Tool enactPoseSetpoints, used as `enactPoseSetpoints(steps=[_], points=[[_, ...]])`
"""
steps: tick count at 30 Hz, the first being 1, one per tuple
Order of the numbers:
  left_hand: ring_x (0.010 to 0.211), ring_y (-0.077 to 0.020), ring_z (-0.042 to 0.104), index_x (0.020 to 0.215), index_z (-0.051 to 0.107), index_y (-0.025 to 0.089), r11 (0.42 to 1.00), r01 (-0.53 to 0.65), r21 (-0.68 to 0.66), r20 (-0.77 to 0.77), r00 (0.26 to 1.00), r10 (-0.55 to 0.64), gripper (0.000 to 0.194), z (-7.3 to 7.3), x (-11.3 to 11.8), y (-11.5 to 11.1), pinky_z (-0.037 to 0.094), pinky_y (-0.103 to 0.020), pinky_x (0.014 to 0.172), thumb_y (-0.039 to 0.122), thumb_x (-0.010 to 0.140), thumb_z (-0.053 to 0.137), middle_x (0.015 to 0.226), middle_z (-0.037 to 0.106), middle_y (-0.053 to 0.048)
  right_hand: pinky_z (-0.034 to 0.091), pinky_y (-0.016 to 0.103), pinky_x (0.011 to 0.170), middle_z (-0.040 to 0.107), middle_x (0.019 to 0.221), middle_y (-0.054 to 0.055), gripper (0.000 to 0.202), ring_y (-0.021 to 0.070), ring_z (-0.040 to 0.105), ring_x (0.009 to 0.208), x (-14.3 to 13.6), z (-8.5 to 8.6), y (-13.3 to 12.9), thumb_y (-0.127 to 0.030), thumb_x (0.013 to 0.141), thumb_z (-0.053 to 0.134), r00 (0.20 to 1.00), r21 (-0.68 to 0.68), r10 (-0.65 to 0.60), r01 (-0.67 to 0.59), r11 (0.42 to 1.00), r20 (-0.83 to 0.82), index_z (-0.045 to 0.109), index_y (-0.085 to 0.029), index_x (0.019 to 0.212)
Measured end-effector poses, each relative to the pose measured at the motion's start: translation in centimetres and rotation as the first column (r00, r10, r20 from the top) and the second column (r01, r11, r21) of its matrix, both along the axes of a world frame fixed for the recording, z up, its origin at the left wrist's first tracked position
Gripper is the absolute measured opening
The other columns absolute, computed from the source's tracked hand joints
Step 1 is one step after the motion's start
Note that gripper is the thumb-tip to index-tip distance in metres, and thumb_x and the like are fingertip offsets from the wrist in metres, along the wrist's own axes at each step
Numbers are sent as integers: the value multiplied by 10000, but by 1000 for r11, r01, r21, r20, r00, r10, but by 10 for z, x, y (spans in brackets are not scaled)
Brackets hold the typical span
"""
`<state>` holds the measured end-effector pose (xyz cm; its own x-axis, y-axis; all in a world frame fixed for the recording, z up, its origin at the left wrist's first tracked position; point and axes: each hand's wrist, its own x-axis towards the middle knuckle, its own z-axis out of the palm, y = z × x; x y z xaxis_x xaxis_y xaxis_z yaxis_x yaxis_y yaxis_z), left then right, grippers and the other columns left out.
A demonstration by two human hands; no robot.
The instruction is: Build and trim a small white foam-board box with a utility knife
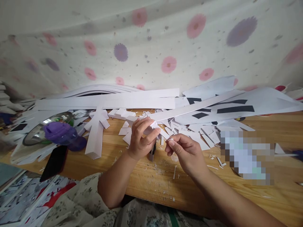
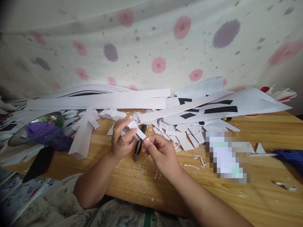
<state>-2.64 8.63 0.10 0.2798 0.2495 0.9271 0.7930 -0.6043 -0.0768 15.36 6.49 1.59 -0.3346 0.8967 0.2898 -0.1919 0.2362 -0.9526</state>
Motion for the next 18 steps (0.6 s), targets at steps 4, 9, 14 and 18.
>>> enactPoseSetpoints(steps=[4,9,14,18], points=[[1194,-249,491,1161,448,302,1000,-22,-3,13,1000,22,559,0,-4,0,422,-517,1026,4,717,612,1223,477,-69,436,264,532,610,601,10,252,127,552,538,10,1,4,-388,871,551,961,278,-183,121,953,208,595,-211,696],[1201,-257,489,1199,425,307,999,-10,-31,37,999,11,615,0,-7,0,434,-510,1018,6,702,623,1259,460,-80,439,329,632,667,701,61,237,186,576,646,31,7,32,-423,831,575,761,520,-474,212,827,443,671,-216,769],[1204,-244,489,1182,428,304,998,37,-56,-3,999,-37,592,-1,-2,1,422,-511,1032,1,708,612,1249,474,-66,483,309,645,676,800,49,313,165,598,688,24,10,30,-497,798,613,953,165,-128,85,983,273,656,-206,904],[1207,-248,500,1202,403,278,993,92,-74,-28,995,-94,602,-5,4,2,406,-517,1040,-2,711,611,1217,504,-81,445,248,544,632,615,13,332,105,539,538,7,8,16,-492,780,632,988,-125,119,-107,986,95,616,-176,677]])
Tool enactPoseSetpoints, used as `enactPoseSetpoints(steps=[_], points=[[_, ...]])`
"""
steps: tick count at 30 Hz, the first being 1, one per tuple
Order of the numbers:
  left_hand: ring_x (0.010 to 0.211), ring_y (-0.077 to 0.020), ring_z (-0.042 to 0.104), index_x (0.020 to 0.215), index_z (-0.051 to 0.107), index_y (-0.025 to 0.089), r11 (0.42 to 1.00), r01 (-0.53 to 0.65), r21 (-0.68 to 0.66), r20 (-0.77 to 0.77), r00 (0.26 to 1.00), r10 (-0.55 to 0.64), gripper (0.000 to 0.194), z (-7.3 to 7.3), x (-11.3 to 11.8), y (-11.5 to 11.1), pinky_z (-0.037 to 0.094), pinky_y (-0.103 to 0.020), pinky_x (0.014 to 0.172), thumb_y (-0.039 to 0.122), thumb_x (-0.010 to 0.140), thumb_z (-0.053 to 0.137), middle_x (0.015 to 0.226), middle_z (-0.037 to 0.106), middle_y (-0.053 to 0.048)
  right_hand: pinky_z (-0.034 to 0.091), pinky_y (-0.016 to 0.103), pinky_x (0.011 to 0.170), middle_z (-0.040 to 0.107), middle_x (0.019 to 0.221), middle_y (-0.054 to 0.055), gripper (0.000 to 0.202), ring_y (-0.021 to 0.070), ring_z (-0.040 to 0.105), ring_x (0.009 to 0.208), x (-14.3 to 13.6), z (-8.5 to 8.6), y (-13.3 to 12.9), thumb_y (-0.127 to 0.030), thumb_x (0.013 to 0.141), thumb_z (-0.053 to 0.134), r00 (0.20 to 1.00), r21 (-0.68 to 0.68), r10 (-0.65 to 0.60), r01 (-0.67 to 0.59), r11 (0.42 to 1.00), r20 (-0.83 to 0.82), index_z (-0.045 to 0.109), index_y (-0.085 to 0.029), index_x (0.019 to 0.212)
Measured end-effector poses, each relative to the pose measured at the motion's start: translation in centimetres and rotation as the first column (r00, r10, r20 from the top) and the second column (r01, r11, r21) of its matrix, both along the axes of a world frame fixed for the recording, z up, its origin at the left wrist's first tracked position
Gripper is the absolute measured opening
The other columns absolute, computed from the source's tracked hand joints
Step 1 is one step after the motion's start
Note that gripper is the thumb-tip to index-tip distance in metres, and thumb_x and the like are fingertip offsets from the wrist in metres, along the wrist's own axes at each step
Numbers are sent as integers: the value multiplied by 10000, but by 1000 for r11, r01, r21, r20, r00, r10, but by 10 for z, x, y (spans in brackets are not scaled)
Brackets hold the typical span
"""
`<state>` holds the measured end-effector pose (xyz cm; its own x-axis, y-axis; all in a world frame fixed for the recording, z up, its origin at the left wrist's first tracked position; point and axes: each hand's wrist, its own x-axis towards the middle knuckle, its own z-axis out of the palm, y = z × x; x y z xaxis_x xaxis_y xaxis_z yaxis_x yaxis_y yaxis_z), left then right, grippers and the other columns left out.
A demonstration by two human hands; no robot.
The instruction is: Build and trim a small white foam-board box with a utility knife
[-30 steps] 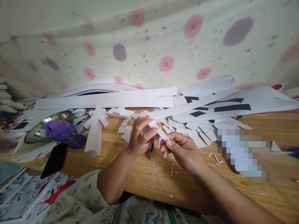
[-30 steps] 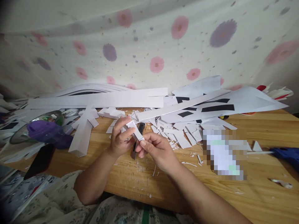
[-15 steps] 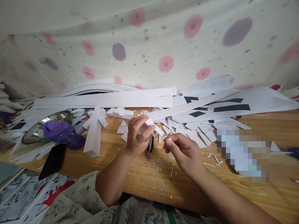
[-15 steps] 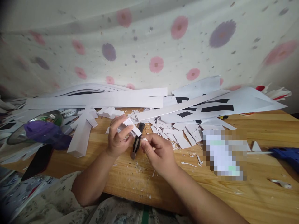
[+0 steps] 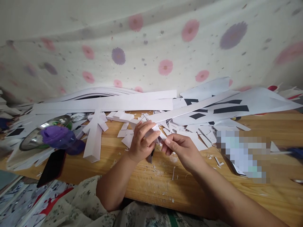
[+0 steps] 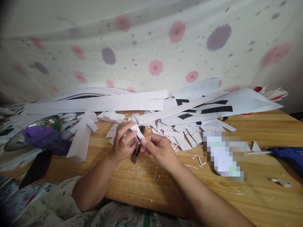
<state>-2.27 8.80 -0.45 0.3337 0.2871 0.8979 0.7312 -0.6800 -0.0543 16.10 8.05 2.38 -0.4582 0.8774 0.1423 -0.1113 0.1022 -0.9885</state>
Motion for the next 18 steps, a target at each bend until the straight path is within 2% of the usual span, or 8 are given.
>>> enactPoseSetpoints(steps=[3,7,9,11,14,16,18], points=[[1208,-243,512,1241,373,278,999,20,-31,-42,999,-21,613,-2,0,1,360,-541,1071,0,735,581,1169,543,-74,354,214,430,548,464,-25,320,79,461,422,-4,-1,-2,-439,709,690,994,-188,-44,24,982,-103,570,-176,571],[1227,-271,505,1307,341,260,996,-62,-66,-51,997,58,659,-3,-15,8,311,-579,1094,1,740,556,1169,534,-90,245,209,370,450,367,-51,272,61,364,343,2,2,3,-348,645,686,984,-243,-126,92,966,-125,539,-182,487],[1254,-293,475,1325,321,243,990,-111,-86,-17,994,110,691,-5,-28,14,324,-583,1083,-4,726,561,1197,501,-110,269,214,384,463,376,-44,269,69,379,356,8,2,7,-355,657,668,989,-211,-118,98,973,-84,537,-188,491],[1307,-302,410,1316,315,253,977,-154,-145,-29,988,151,717,-9,-42,19,349,-567,1069,-23,704,568,1227,450,-113,335,224,436,539,454,-19,279,84,439,415,12,-2,12,-393,699,653,996,-128,-85,87,988,26,555,-188,537],[1356,-316,328,1260,379,274,933,-224,-283,-159,970,185,702,-17,-54,21,374,-556,1042,-64,668,549,1229,398,-100,390,245,523,611,582,9,291,105,499,506,16,-12,20,-424,778,595,960,47,-51,40,998,274,579,-185,613],[1323,-343,364,1197,463,276,899,-258,-355,-249,953,175,650,-20,-57,14,338,-610,1036,-44,644,583,1195,432,-89,387,252,537,605,591,9,291,115,503,523,18,-18,25,-409,816,544,923,127,-49,0,992,383,573,-186,632],[1266,-376,417,1136,527,269,870,-281,-405,-313,937,157,575,-17,-57,3,282,-677,1024,54,624,676,1169,482,-89,373,250,527,582,574,-2,267,117,489,518,19,-21,27,-384,824,527,898,187,-52,-35,982,437,581,-186,653]])
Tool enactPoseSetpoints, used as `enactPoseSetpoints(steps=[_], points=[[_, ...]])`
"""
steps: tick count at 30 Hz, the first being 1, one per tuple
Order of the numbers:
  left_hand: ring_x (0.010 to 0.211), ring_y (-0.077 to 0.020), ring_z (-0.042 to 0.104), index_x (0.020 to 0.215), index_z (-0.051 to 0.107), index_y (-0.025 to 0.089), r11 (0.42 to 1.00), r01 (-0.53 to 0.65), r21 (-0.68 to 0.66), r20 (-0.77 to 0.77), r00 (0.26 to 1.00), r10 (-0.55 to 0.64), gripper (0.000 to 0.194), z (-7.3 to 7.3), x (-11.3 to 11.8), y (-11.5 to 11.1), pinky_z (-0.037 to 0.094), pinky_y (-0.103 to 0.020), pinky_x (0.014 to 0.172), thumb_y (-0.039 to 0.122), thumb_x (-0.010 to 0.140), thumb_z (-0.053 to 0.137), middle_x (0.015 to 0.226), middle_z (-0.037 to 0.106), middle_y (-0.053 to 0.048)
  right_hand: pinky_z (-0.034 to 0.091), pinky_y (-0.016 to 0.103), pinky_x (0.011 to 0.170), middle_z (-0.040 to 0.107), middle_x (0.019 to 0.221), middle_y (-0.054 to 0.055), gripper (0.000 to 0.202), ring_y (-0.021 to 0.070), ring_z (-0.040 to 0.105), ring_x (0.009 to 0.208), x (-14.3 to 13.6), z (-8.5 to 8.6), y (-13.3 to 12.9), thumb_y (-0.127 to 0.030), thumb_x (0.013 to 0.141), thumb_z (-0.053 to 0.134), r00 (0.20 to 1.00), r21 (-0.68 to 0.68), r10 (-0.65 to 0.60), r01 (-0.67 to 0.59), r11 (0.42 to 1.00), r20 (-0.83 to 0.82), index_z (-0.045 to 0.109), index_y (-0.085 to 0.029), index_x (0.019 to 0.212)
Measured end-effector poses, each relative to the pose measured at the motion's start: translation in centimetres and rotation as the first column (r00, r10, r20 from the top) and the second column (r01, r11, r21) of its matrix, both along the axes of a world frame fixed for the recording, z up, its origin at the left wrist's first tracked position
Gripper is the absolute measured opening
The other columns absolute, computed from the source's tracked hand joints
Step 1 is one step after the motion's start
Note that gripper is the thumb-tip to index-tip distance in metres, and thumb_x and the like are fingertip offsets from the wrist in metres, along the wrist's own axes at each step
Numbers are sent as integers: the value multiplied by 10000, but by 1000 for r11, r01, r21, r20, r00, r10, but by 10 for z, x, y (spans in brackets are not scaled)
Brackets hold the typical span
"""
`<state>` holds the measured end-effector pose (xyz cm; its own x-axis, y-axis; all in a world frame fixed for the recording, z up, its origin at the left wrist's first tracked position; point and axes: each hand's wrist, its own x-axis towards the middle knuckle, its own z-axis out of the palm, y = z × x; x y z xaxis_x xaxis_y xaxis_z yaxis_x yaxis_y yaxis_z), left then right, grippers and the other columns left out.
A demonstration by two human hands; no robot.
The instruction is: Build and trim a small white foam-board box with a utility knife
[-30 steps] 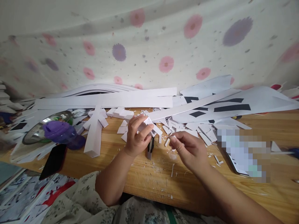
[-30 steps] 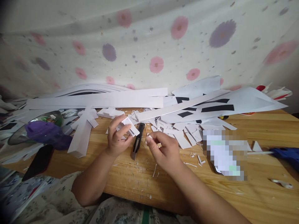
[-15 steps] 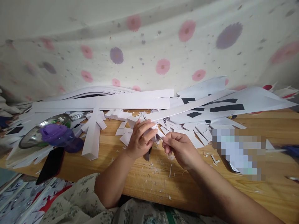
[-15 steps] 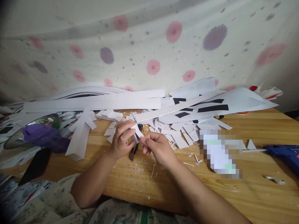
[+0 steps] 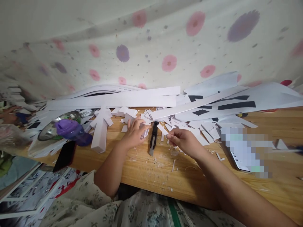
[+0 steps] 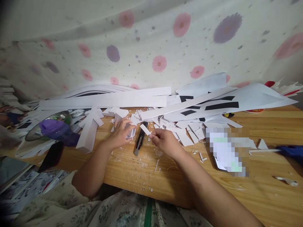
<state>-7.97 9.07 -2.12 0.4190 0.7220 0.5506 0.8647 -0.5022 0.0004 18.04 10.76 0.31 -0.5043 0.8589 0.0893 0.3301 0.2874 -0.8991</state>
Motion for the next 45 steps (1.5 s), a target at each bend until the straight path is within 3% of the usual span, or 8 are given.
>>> enactPoseSetpoints(steps=[7,10,15,21,25,30,36,45], points=[[1138,-269,521,1191,523,220,984,93,-150,223,973,-58,434,32,27,-50,404,-452,968,364,798,639,1200,567,-120,362,223,539,628,621,-13,166,107,514,543,-9,3,-10,-153,803,538,912,267,351,-400,877,213,667,-189,705],[804,-191,615,990,616,219,891,128,-436,277,961,-3,205,35,41,-61,469,-301,707,358,848,564,887,668,-33,404,236,587,664,688,22,172,127,562,602,-22,-2,-13,-175,849,537,903,408,379,-429,806,200,668,-173,738],[515,-120,474,700,562,197,855,4,-519,484,825,291,213,32,34,-64,371,-233,519,321,852,479,536,498,48,455,297,810,698,1021,92,239,180,598,894,-35,-18,3,-119,894,470,947,596,166,-304,743,275,661,-166,1029],[471,-105,471,816,588,178,841,201,-502,791,501,352,162,25,20,-64,389,-232,495,335,779,585,519,507,61,450,323,746,624,1195,69,289,216,523,929,-50,-25,10,-172,910,461,764,582,7,-497,644,645,654,-227,1117],[509,-114,529,820,577,176,879,313,-359,921,273,279,178,32,20,-65,428,-247,548,319,749,655,545,581,44,438,357,745,629,1106,104,209,249,515,957,-50,-21,10,-175,894,491,756,588,-26,-486,646,654,700,-180,908],[428,-80,453,810,511,186,840,442,-313,950,154,273,225,54,33,-66,328,-197,463,386,824,613,479,559,59,447,330,782,657,971,93,149,207,559,913,-22,-9,17,-171,867,525,826,665,-51,-413,622,561,649,-168,949],[375,-42,316,807,583,141,788,534,-305,951,133,278,273,60,66,-51,214,-198,426,411,849,584,410,435,81,448,245,574,665,755,32,127,142,596,623,16,6,21,-252,842,552,959,731,-282,211,649,-26,588,-190,947],[351,2,241,686,557,138,616,767,-177,894,-136,426,290,42,93,-34,159,-187,402,369,751,719,476,431,87,398,238,526,592,625,22,66,145,549,568,0,11,-6,-151,749,498,994,716,-66,-12,697,82,536,-191,714]])
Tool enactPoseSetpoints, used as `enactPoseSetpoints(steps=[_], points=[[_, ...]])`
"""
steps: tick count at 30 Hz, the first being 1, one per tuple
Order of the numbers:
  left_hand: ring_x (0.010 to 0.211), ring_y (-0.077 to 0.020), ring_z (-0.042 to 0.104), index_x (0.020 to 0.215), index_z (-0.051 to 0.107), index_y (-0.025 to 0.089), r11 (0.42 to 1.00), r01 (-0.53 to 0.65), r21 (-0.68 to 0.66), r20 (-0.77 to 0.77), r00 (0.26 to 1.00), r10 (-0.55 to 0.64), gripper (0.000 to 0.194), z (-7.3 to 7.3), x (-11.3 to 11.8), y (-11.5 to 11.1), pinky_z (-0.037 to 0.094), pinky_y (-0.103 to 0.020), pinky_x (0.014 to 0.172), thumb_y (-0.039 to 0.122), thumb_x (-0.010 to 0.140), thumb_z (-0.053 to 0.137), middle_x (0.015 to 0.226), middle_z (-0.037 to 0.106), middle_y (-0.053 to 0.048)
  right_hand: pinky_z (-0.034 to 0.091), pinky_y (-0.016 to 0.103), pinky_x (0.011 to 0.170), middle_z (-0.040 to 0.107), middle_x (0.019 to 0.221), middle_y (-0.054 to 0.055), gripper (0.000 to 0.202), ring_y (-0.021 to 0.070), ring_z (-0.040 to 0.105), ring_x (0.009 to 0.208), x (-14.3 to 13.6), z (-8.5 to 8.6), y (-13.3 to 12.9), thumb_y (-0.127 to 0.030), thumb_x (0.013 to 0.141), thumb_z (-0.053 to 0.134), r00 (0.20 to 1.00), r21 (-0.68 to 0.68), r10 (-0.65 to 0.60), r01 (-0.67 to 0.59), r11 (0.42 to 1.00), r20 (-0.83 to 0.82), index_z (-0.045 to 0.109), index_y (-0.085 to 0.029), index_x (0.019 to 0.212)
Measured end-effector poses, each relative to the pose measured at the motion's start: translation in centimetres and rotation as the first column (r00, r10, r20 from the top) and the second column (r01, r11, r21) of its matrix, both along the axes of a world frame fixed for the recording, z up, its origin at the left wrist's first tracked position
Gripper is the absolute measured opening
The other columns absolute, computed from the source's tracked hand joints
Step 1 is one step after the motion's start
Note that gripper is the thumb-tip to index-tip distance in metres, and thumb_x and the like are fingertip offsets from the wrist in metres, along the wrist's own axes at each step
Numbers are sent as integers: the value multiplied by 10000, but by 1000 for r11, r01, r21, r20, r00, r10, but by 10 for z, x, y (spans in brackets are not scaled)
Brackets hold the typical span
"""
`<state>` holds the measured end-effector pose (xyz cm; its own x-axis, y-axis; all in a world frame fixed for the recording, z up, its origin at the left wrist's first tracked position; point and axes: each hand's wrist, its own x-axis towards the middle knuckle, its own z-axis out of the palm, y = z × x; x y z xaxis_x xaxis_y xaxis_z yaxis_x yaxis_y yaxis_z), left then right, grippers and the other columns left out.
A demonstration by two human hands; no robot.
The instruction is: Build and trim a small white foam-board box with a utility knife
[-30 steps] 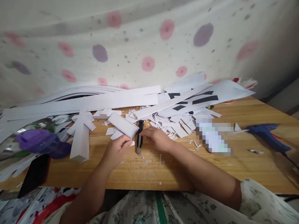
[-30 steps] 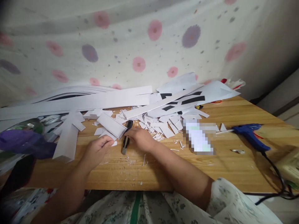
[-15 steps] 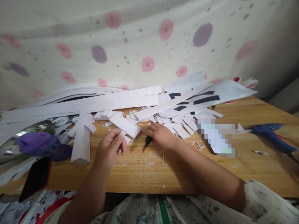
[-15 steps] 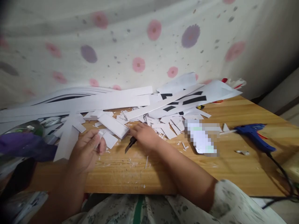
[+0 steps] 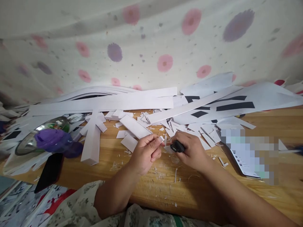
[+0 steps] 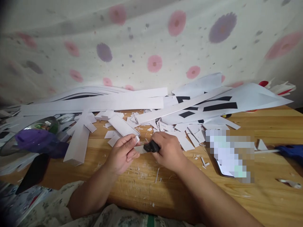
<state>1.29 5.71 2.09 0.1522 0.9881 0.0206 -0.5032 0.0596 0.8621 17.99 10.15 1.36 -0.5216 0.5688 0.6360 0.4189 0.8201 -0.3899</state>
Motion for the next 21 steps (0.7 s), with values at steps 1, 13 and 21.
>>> enactPoseSetpoints(steps=[1,13,21], points=[[346,4,233,684,555,138,1000,20,-16,20,1000,-19,291,-2,1,0,158,-185,401,365,747,725,472,432,87,390,242,515,584,608,26,85,148,544,553,-2,-1,0,-166,765,488,1000,3,-17,17,1000,7,535,-189,698],[327,-19,205,771,567,158,990,134,42,69,988,-137,216,-14,1,-5,181,-203,413,353,830,642,384,350,111,394,256,522,601,629,51,80,168,564,568,-5,-9,-1,-178,763,482,998,-17,-49,49,999,30,550,-172,721],[321,-21,197,743,535,168,989,139,40,61,988,-141,257,-13,3,-5,169,-207,406,379,809,665,377,346,115,380,244,532,602,636,28,46,150,552,577,-5,-7,-1,-178,749,482,998,-31,-37,39,999,47,504,-202,717]])
